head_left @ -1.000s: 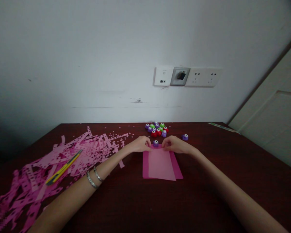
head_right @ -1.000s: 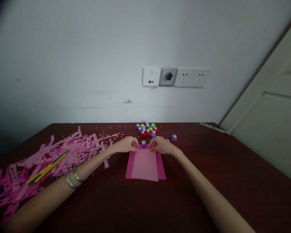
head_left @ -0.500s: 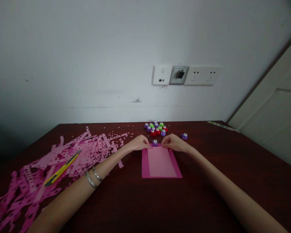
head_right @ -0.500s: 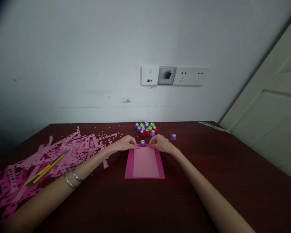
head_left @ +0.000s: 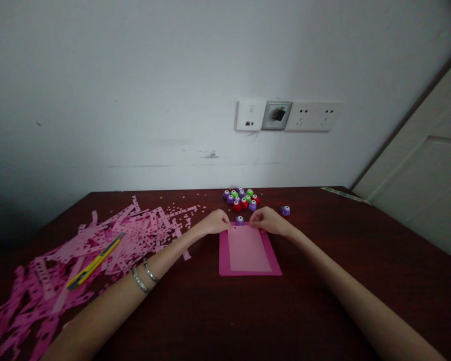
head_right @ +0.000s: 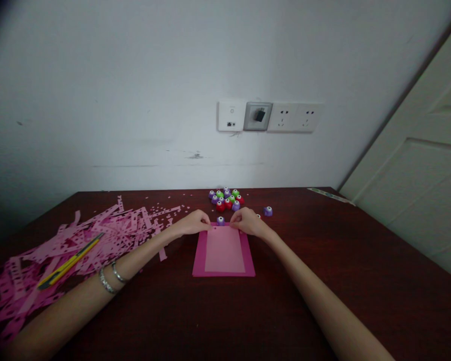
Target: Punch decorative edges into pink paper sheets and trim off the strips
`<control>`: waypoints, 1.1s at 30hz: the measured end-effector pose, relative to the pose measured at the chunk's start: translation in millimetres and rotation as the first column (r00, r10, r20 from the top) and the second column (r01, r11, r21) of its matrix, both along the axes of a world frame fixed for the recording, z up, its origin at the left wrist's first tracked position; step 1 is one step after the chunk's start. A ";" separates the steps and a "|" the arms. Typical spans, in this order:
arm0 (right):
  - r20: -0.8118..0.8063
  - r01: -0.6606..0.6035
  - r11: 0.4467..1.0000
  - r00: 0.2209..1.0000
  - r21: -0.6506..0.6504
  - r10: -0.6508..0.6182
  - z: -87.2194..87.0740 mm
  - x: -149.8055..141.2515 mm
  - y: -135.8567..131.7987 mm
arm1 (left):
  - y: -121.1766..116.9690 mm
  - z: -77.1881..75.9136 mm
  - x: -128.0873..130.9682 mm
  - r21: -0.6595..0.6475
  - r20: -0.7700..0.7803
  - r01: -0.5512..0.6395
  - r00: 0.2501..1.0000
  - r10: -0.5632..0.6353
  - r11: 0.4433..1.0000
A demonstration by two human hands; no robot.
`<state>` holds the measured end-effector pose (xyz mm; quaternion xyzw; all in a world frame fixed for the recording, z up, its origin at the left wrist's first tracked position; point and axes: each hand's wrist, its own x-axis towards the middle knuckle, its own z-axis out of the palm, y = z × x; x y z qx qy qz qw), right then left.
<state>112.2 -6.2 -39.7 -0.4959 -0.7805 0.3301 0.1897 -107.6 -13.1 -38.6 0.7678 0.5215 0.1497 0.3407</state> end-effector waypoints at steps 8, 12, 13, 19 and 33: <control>0.004 -0.006 1.000 1.000 0.018 0.006 -0.2 0.5 0.3 | -5.1 3.0 3.1 0.033 -0.045 -0.008 0.999 0.009 0.999; -0.002 -0.003 1.000 1.000 0.007 0.003 0.1 0.7 0.5 | -5.2 3.8 2.7 0.039 -0.040 0.000 0.999 0.002 0.999; 0.000 -0.002 1.000 1.000 0.011 0.002 -0.3 1.2 0.9 | -4.9 3.6 2.4 0.041 -0.038 0.005 0.999 -0.003 0.999; 0.038 0.012 0.999 0.999 0.043 -0.014 -4.1 4.0 4.8 | -0.2 -0.9 0.2 0.041 -0.035 0.022 0.999 -0.021 0.999; 0.022 0.036 0.990 0.999 0.137 -0.040 -5.4 -0.1 4.0 | -4.0 -1.0 3.0 0.127 -0.016 -0.063 0.998 0.066 0.990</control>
